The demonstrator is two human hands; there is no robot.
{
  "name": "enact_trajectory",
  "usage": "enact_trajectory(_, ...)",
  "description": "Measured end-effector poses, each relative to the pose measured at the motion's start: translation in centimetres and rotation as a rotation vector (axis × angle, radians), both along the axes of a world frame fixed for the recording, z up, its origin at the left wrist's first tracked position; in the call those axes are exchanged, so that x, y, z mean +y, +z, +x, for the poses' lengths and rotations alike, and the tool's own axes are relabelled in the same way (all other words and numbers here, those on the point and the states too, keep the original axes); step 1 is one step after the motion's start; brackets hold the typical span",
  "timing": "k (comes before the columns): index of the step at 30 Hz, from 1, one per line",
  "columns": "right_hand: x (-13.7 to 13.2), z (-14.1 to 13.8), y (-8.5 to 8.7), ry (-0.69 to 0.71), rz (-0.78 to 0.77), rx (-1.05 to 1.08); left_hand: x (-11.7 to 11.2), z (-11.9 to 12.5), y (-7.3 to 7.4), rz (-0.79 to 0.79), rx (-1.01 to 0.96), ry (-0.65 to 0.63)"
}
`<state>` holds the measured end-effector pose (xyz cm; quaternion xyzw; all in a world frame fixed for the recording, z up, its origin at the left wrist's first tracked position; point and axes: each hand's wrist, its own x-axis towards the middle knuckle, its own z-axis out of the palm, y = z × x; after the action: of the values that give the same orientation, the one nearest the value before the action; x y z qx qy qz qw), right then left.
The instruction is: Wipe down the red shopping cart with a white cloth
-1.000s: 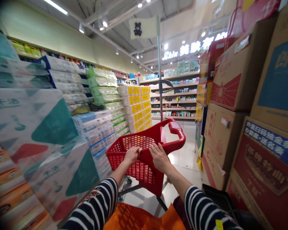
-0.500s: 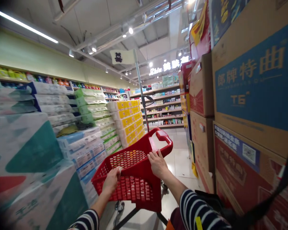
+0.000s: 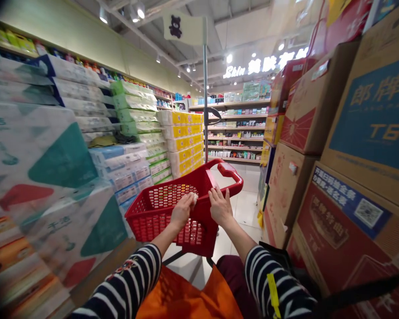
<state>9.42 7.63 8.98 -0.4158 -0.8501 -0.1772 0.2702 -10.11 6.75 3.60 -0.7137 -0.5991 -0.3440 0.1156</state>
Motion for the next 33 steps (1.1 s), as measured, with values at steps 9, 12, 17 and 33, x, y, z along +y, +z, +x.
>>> enact_trajectory(9, -0.6, -0.9, -0.4, -0.015, -0.018, 0.056, -2.5, -6.1, -1.9, -0.065, -0.082, 0.205)
enact_trajectory(12, -0.9, -1.2, -0.3, -0.025, -0.034, 0.059, -0.8, -1.2, -0.6, -0.024, -0.092, 0.017)
enact_trajectory(17, -1.1, -1.0, 0.1, -0.022, -0.043, 0.038, -0.2, 0.7, 0.0, 0.024, -0.089, -0.087)
enact_trajectory(33, -1.5, -0.9, 0.0, -0.115, 0.031, -0.002, -4.7, -12.5, -4.3, -0.001, -0.216, 0.45)
